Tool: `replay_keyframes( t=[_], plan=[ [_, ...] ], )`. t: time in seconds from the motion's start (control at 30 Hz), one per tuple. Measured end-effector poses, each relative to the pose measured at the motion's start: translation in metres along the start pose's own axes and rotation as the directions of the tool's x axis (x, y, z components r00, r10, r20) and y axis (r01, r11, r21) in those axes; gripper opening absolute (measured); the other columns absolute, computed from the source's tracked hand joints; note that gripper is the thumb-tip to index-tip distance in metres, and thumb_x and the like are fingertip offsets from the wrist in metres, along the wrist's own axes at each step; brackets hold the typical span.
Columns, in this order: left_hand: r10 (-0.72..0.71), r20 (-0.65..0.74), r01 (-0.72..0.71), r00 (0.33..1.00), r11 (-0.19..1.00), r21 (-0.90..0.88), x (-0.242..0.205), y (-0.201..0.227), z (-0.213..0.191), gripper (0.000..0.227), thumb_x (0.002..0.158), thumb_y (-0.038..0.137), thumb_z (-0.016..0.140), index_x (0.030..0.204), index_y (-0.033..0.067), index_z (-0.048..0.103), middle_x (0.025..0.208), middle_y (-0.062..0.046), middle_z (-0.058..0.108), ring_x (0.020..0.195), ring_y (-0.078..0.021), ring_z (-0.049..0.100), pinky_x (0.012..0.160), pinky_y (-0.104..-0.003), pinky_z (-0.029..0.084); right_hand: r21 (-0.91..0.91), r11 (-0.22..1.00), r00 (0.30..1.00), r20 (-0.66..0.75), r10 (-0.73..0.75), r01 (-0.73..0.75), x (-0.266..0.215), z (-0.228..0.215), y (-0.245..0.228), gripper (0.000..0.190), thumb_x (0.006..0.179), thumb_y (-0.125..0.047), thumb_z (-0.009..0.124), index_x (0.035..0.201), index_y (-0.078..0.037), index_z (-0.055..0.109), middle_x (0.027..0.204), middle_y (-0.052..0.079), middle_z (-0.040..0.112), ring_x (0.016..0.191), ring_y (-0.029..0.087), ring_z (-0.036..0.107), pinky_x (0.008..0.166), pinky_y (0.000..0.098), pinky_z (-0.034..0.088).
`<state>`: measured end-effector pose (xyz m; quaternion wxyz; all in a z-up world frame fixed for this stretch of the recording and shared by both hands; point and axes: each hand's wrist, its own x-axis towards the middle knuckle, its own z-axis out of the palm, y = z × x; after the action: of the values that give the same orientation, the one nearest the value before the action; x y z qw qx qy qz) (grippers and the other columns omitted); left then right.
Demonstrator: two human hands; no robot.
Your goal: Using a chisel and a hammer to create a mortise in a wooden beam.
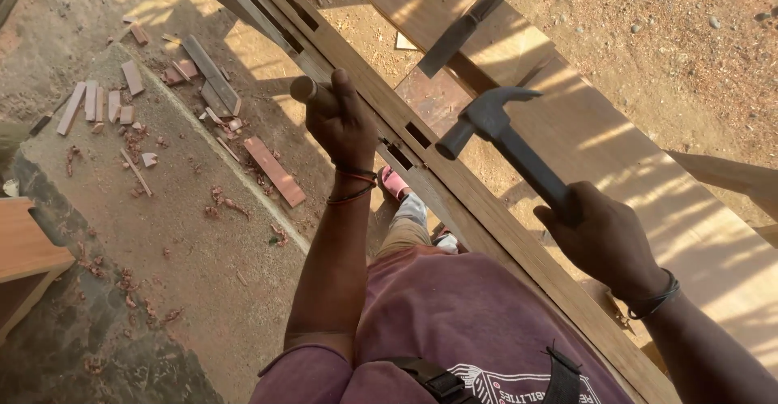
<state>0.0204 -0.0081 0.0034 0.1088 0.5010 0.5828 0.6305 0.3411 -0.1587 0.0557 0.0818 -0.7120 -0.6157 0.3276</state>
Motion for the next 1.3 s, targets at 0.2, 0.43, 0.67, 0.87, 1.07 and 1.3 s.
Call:
replay_keyframes(
  t=[0.2, 0.43, 0.67, 0.87, 1.07, 1.3],
  plan=[
    [-0.105, 0.085, 0.112, 0.991, 0.991, -0.077, 0.001, 0.008, -0.010, 0.047, 0.110, 0.030, 0.058, 0.074, 0.0052, 0.040, 0.060, 0.000, 0.041, 0.059, -0.0091, 0.042, 0.056, -0.031, 0.036, -0.172, 0.985, 0.982, 0.182, 0.055, -0.023, -0.021, 0.036, 0.028, 0.045, 0.084, -0.053, 0.074, 0.097, -0.010, 0.066, 0.076, 0.011, 0.072, 0.068, 0.029, 0.072, 0.063, 0.0443, 0.056],
    [0.118, 0.410, -0.014, 0.905, 0.968, -0.250, -0.015, 0.000, -0.022, 0.041, 0.106, 0.029, 0.067, 0.079, 0.0033, 0.049, 0.065, 0.000, 0.045, 0.062, -0.0083, 0.043, 0.055, -0.029, 0.038, -0.145, 0.989, 0.965, 0.259, 0.038, 0.000, -0.031, 0.053, 0.032, 0.048, 0.087, -0.053, 0.068, 0.108, -0.010, 0.064, 0.091, 0.011, 0.074, 0.079, 0.028, 0.075, 0.069, 0.0438, 0.058],
    [-0.143, 0.326, 0.255, 0.935, 0.908, -0.334, 0.010, -0.023, -0.009, 0.043, 0.113, 0.030, 0.064, 0.079, 0.0089, 0.046, 0.060, 0.001, 0.046, 0.055, -0.0086, 0.045, 0.052, -0.029, 0.039, -0.060, 0.996, 0.985, 0.163, -0.053, 0.064, -0.040, 0.059, 0.024, 0.046, 0.088, -0.042, 0.069, 0.119, -0.009, 0.060, 0.107, 0.015, 0.069, 0.092, 0.036, 0.071, 0.076, 0.0483, 0.058],
    [-0.237, 0.453, 0.455, 0.860, 0.757, -0.469, 0.036, -0.046, -0.019, 0.042, 0.106, 0.036, 0.067, 0.080, 0.0120, 0.043, 0.059, 0.003, 0.040, 0.047, -0.0088, 0.039, 0.044, -0.030, 0.035, -0.102, 0.993, 0.993, 0.102, -0.054, 0.064, -0.044, 0.066, 0.022, 0.044, 0.088, -0.039, 0.070, 0.121, -0.010, 0.061, 0.112, 0.014, 0.065, 0.098, 0.037, 0.069, 0.078, 0.0486, 0.057],
    [-0.516, 0.258, 0.577, 0.817, 0.724, -0.379, 0.054, -0.079, 0.003, 0.048, 0.099, 0.053, 0.064, 0.078, 0.0146, 0.043, 0.057, 0.005, 0.037, 0.041, -0.0064, 0.036, 0.035, -0.029, 0.036, -0.125, 0.988, 0.994, 0.067, -0.082, 0.090, -0.047, 0.071, 0.029, 0.043, 0.088, -0.037, 0.070, 0.120, -0.011, 0.062, 0.109, 0.013, 0.065, 0.096, 0.034, 0.070, 0.075, 0.0471, 0.058],
    [-0.777, 0.338, 0.788, 0.531, 0.306, -0.534, 0.033, -0.106, 0.006, 0.065, 0.090, 0.077, 0.043, 0.081, 0.0130, 0.048, 0.056, 0.003, 0.042, 0.041, -0.0092, 0.039, 0.037, -0.029, 0.036, -0.066, 0.997, 0.994, 0.094, 0.056, -0.050, -0.054, 0.065, 0.024, 0.051, 0.085, -0.044, 0.071, 0.127, -0.016, 0.065, 0.114, 0.010, 0.065, 0.093, 0.029, 0.072, 0.072, 0.0432, 0.061]
  ],
)
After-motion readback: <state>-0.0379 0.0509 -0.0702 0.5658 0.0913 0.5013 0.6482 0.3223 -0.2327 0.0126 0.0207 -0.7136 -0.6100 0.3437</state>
